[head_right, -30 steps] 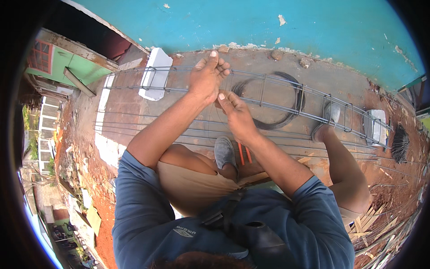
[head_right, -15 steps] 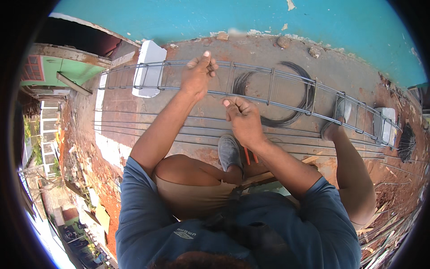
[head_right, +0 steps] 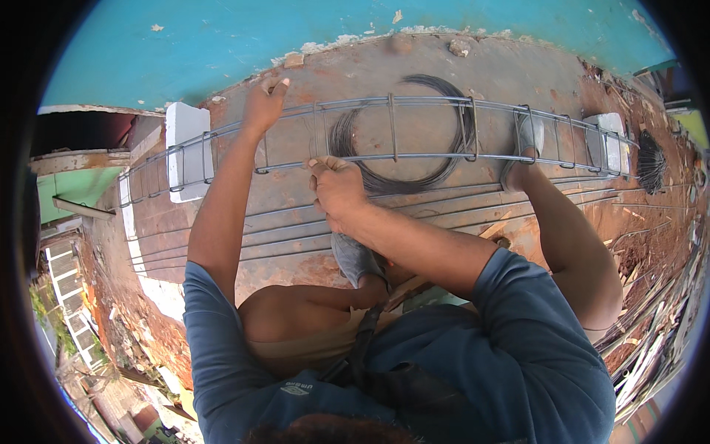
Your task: The person ties a rebar cage using wire and pliers. They wrap wire around intersecting bars, twist it with pliers, and trim excess wire repeatedly along the cage.
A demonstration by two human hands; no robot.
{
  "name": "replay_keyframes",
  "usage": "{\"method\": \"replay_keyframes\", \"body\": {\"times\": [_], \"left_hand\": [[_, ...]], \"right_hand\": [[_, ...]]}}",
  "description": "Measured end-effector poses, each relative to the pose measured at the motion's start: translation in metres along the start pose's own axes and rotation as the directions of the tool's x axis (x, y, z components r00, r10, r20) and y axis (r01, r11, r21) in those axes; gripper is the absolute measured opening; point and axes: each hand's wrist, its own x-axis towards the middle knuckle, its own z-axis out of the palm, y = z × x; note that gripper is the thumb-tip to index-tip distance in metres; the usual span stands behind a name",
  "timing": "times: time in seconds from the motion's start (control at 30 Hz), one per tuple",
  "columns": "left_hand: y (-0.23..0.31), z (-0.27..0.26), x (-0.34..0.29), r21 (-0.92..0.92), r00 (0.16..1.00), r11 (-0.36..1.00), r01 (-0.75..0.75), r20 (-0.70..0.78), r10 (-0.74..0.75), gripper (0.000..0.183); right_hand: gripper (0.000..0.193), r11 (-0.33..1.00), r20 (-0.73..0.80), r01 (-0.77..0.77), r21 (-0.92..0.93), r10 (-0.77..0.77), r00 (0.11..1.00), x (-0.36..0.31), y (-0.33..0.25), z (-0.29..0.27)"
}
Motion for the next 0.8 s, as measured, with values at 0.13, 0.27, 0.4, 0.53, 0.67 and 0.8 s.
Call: {"method": "replay_keyframes", "body": {"times": [0.13, 0.27, 0.4, 0.53, 0.67, 0.8], "left_hand": [[0.011, 0.001, 0.026, 0.263, 0.94, 0.956, 0.132, 0.273, -0.205, 0.057], [0.005, 0.015, 0.029, 0.054, 0.83, 0.95, 0.308, 0.473, -0.296, 0.063], [0.015, 0.019, 0.026, 0.021, 0.816, 0.953, 0.302, 0.512, -0.27, 0.055], [0.006, 0.022, 0.02, -0.179, 0.828, 0.913, 0.367, 0.51, -0.233, 0.046], [0.006, 0.031, 0.014, -0.256, 0.885, 0.903, 0.344, 0.409, -0.221, 0.029], [-0.003, 0.039, 0.004, -0.305, 0.908, 0.896, 0.324, 0.368, -0.202, 0.027]], "right_hand": [[0.012, 0.998, -0.093, 0.056, 0.015, -0.054, 0.994, 0.03, 0.014, 0.013], [0.017, 0.966, -0.14, 0.231, -0.118, -0.246, 0.959, 0.062, 0.019, 0.025], [0.016, 0.954, -0.131, 0.29, -0.08, -0.299, 0.945, 0.078, 0.023, 0.023], [0.016, 0.959, -0.111, 0.256, -0.121, -0.27, 0.957, 0.082, 0.029, 0.022], [0.017, 0.852, -0.069, 0.397, -0.34, -0.444, 0.893, 0.097, 0.028, 0.018], [0.018, 0.77, 0.086, 0.48, -0.422, -0.493, 0.866, 0.108, -0.022, 0.019]]}}
